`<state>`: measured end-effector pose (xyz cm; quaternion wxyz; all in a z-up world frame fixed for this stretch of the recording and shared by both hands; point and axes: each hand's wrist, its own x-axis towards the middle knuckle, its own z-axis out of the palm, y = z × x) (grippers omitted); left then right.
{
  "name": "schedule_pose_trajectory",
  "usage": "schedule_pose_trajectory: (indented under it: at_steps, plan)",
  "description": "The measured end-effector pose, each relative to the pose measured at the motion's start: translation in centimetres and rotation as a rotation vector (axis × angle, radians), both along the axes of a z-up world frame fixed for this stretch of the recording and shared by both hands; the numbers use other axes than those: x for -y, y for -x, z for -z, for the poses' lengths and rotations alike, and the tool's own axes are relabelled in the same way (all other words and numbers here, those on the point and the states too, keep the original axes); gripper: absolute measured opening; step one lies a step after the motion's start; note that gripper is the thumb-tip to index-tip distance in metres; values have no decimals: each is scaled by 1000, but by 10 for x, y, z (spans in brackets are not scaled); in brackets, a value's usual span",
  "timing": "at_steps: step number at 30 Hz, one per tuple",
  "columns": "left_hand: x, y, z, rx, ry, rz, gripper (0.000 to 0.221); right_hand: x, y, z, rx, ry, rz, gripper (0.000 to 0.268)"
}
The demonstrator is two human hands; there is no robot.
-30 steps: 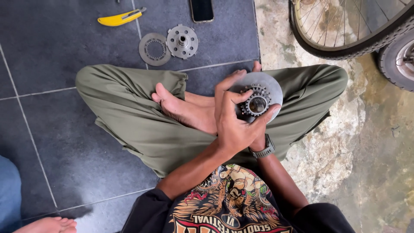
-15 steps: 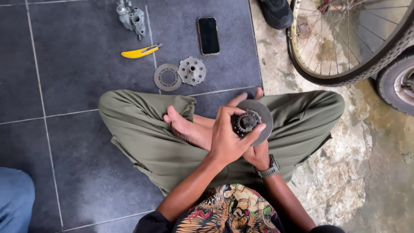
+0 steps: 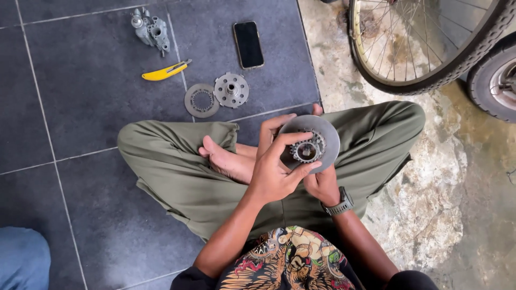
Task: Brushing and cleaning the inner surfaces of a motorcycle clutch hub using a small hand brush.
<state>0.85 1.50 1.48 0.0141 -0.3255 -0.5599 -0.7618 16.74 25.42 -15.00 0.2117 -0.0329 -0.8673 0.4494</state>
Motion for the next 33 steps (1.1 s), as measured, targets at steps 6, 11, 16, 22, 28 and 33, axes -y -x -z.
schedule_pose_trajectory:
  at_steps: [6,11,16,22,28,33]
  plan:
    - [-12,-7,11,10,-7,-158,52,-2,-2,4,6,1,0,44]
    - [-11,-2,1,-31,-67,-153,47,-4,-2,2,8,-10,1,45]
    - [-14,-5,0,-29,-66,-132,43,-2,-2,-2,6,-19,5,45]
    - [-17,-4,-4,-48,-37,-191,43,3,-1,-1,11,-20,-9,46]
    - [-13,-5,-14,-43,-53,-211,46,25,33,-37,-15,-35,-32,47]
    - [-16,-5,-7,-29,-51,-247,46,94,81,-141,-42,-33,-72,47]
